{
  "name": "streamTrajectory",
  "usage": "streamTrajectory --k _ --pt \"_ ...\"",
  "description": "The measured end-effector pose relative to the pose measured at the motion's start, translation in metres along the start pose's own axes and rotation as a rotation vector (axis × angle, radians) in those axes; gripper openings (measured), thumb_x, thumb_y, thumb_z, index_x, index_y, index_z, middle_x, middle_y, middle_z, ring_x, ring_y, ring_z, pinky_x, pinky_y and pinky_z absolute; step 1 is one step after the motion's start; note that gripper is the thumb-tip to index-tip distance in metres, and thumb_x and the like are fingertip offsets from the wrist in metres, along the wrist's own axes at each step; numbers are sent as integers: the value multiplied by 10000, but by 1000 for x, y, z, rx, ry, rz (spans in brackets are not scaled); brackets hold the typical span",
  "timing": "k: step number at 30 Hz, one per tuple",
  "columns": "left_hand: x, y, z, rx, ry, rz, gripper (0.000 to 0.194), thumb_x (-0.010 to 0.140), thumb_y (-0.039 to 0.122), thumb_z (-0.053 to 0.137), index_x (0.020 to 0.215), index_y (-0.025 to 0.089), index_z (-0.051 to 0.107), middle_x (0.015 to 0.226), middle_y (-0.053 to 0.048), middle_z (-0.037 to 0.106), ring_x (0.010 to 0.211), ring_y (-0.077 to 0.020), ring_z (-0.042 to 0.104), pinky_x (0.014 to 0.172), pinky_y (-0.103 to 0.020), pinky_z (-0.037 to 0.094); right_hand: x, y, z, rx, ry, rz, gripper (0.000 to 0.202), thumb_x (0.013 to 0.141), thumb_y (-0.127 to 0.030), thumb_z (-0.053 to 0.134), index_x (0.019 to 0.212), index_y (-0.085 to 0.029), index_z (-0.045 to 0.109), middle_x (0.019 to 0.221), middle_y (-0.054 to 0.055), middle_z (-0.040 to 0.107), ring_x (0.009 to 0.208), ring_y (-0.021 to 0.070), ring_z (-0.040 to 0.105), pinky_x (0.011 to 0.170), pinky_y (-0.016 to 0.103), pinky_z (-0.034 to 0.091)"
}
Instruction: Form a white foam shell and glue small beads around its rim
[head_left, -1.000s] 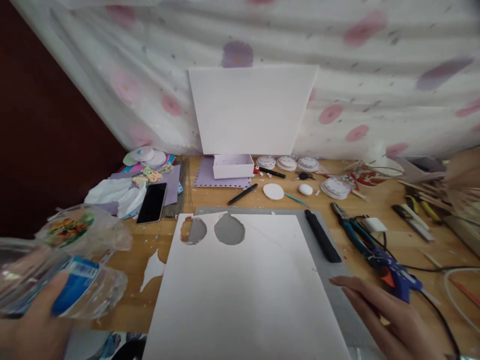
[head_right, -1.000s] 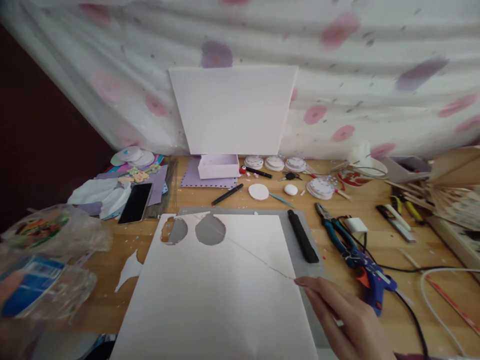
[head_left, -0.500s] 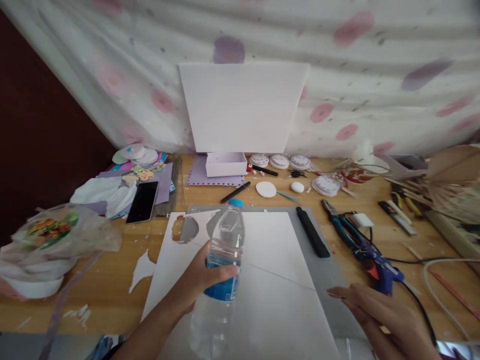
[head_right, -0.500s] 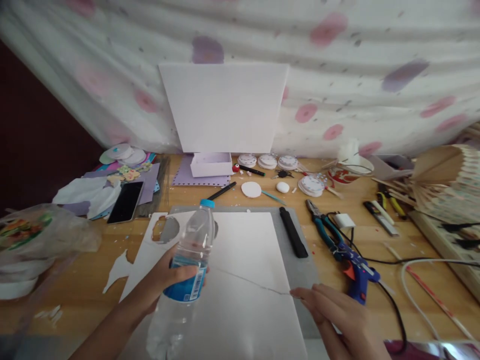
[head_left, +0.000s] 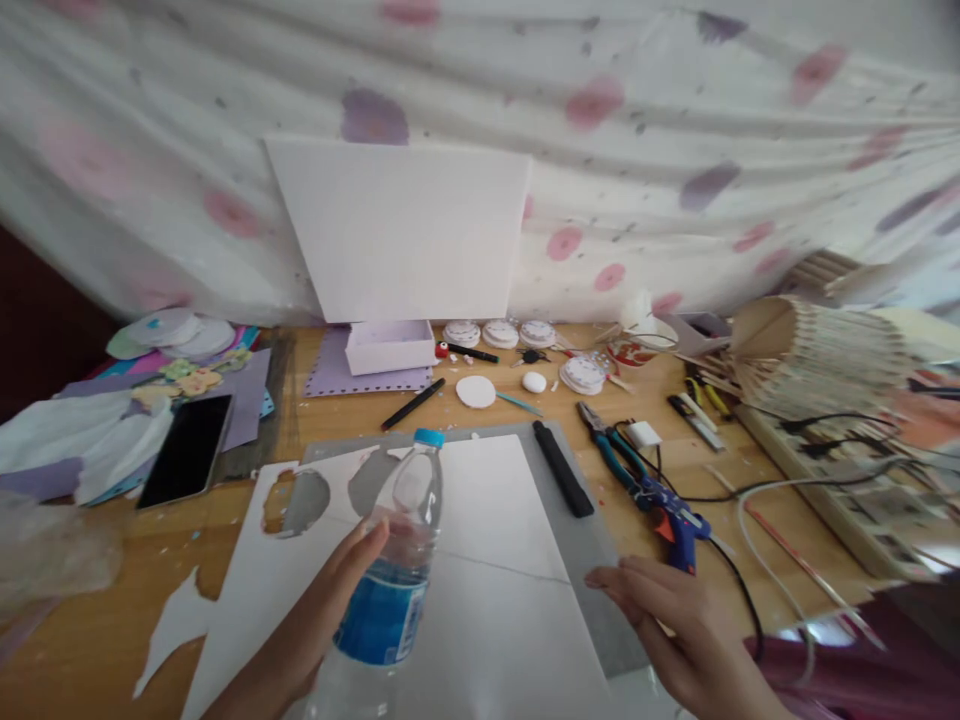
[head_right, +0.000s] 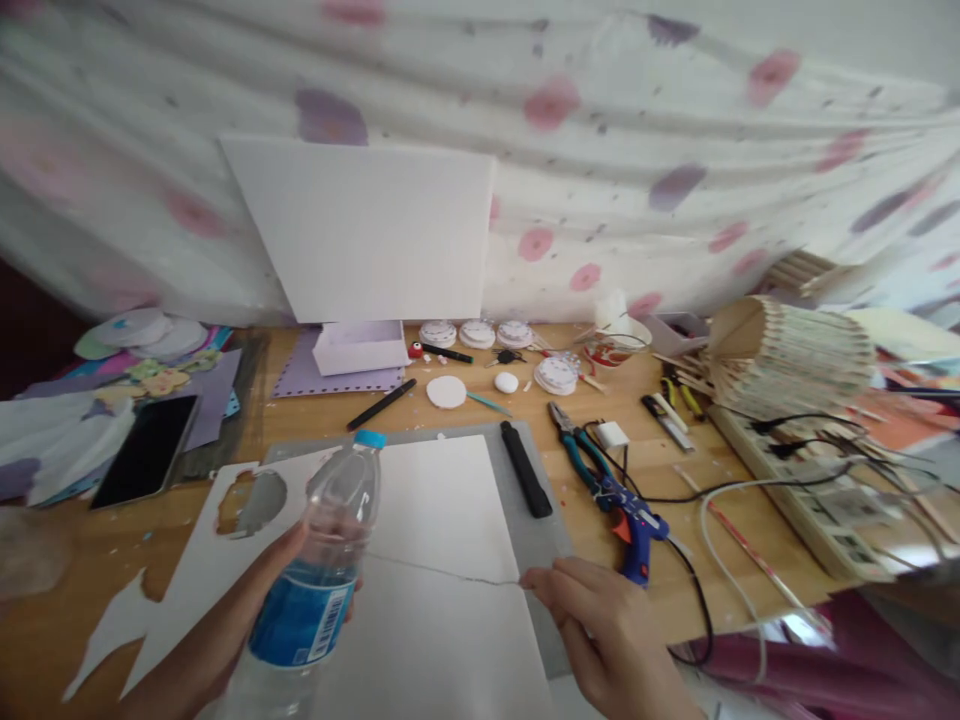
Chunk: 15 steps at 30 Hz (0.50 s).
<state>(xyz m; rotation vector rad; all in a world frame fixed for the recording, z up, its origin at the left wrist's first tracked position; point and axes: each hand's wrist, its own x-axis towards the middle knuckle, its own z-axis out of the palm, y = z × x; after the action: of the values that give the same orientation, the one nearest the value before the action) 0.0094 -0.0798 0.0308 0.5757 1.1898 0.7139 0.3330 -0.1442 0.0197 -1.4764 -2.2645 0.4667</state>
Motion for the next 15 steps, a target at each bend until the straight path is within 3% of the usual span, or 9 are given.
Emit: streamTrajectory --k 7,12,15 --pt "2 -1 1 -111 -41 -65 604 701 570 662 1134 153 609 785 -96 719 693 -263 689 653 -355 546 8 -4 -3 74 -7 56 261 903 -130 363 981 -194 604 805 58 670 759 159 646 653 244 468" --pt "5 -6 -6 -144 -164 -131 609 690 601 642 1081 133 639 790 -124 711 732 -297 679 677 -393 536 13 0 -5 127 -20 45 248 931 -180 355 938 -188 603 823 66 674 779 163 644 674 253 469" --pt "4 -5 -8 -129 -281 -90 649 666 631 644 1096 146 634 835 -132 703 818 -321 663 739 -424 517 22 5 -7 135 -63 -9 275 927 -167 338 926 -182 612 800 67 660 763 163 627 668 263 457"
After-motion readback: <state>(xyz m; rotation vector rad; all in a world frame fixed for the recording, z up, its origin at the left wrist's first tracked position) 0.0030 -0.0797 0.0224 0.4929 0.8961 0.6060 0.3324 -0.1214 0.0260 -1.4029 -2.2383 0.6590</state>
